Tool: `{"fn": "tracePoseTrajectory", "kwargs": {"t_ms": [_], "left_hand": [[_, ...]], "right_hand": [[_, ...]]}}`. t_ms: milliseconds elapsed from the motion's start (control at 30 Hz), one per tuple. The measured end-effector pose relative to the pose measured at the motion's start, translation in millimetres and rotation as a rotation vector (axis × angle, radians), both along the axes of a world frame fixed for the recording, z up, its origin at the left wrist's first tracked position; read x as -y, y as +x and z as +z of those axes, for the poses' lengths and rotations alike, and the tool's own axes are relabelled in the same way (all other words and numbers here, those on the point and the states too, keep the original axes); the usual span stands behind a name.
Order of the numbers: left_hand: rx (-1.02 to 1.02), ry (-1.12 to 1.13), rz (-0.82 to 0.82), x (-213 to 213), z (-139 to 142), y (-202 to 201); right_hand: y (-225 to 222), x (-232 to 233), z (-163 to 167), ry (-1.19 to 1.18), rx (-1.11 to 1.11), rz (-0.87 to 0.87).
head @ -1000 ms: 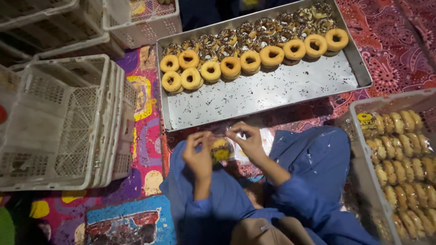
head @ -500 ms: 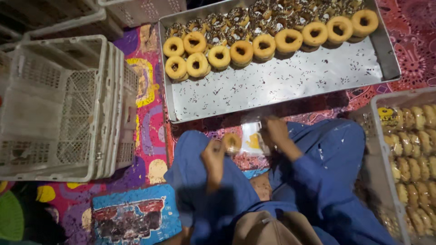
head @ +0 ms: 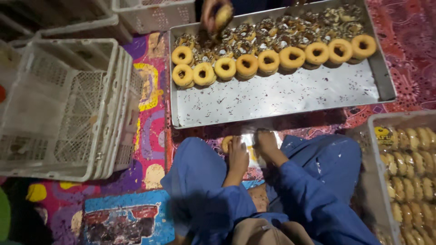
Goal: The person sits on the floor and repeatedly picks donuts from a metal tray, places them into small plastic bags, and sets the filled bags into a white crate. The process continues with both plain and chocolate-sprinkled donuts.
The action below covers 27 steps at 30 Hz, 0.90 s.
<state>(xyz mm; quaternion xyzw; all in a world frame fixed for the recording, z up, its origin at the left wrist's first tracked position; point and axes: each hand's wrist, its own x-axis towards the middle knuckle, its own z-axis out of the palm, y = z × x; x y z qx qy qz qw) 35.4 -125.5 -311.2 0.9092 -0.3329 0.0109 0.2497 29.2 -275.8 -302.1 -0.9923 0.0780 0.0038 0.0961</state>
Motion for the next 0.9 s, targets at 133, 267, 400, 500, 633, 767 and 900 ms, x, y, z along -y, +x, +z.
{"fn": "tracePoseTrajectory", "kwargs": {"t_ms": [133, 267, 400, 500, 633, 767, 900], "left_hand": [[0.146, 0.386, -0.097, 10, -6, -20], [-0.122, 0.236, -0.146, 11, -6, -28], [-0.332, -0.608, 0.224, 13, 3, -23], [-0.483, -0.685, 0.226, 27, 21, -27], [-0.224, -0.306, -0.219, 50, 66, -56], [-0.050, -0.593, -0.320, 41, 103, -88], [-1.102, -1.608, 0.297, 15, 92, -25]], "right_hand": [[3, 1, 0, -0.036, 0.058, 0.023], [9, 16, 8, -0.110, -0.089, 0.078], [-15, 35, 23, -0.198, -0.056, 0.263], [-66, 31, 43, -0.120, 0.199, 0.375], [-121, 21, 77, -0.175, 0.192, 0.150], [-132, 11, 111, 0.028, 0.429, -0.149], [-97, -35, 139, 0.641, 0.406, 0.212]]}}
